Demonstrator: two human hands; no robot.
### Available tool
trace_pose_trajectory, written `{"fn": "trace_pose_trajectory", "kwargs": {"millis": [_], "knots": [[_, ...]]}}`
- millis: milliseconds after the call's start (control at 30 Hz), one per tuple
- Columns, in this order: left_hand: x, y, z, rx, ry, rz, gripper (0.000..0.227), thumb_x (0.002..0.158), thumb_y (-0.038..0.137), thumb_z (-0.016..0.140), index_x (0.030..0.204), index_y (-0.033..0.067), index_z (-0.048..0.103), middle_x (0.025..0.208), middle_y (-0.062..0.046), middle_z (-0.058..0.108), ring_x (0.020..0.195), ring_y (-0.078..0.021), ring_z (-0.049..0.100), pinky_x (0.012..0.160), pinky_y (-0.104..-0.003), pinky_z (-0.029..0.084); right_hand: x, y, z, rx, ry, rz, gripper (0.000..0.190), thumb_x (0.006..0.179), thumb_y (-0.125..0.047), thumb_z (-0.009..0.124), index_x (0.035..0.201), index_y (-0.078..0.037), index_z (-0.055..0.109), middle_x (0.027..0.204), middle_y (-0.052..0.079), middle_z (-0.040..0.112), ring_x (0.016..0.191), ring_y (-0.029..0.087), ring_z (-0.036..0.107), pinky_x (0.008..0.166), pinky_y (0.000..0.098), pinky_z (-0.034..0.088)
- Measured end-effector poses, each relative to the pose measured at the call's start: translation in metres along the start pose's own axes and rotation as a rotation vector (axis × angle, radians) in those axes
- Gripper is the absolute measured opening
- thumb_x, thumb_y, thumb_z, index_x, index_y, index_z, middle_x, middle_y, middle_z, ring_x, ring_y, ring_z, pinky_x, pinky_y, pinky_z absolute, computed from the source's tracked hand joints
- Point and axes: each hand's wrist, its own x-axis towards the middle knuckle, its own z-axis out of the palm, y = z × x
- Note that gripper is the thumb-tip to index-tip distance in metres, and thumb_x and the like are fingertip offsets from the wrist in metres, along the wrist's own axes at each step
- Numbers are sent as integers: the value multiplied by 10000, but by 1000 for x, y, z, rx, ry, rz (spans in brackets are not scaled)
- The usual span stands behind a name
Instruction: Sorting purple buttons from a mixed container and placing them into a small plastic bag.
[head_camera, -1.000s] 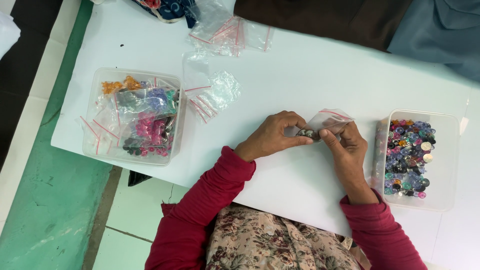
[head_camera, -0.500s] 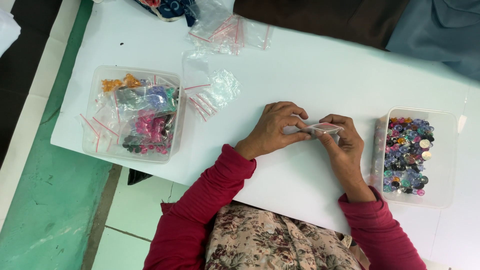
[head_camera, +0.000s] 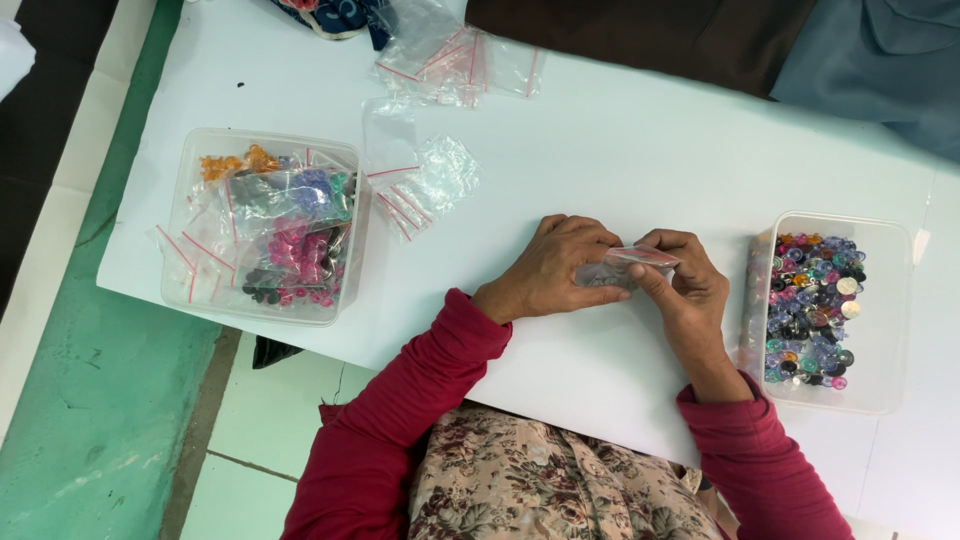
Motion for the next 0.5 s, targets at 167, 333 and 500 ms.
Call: {"fn": "trace_pose_trajectory", "kwargs": {"millis": [167, 333, 500], "knots": [[0, -2, 0, -12, 74, 35, 283, 921, 435, 732, 831, 166, 729, 1023, 4, 680, 1184, -192, 595, 1062, -481, 338, -2, -1, 0, 7, 28, -2, 156, 1006, -110, 707, 897, -1, 683, 1052, 161, 610, 1055, 242, 621, 1002, 400, 449], [-2, -11, 7, -38, 93, 42, 313, 918, 404, 741, 772, 132, 688, 891, -4, 662, 1098, -196, 625, 1023, -467, 352, -3, -1, -3, 39, 43, 31, 211, 1040, -147, 668, 899, 5, 701, 1062, 178, 598, 1042, 233, 608, 980, 394, 450], [0, 7, -9, -158, 183, 6, 386, 929, 518, 707, 1138, 193, 711, 1104, 30, 711, 1221, -179, 601, 1105, -462, 324, -3, 0, -3, 19, 24, -5, 225, 1035, -143, 669, 868, 6, 692, 1044, 188, 602, 1042, 250, 623, 947, 374, 439]]}}
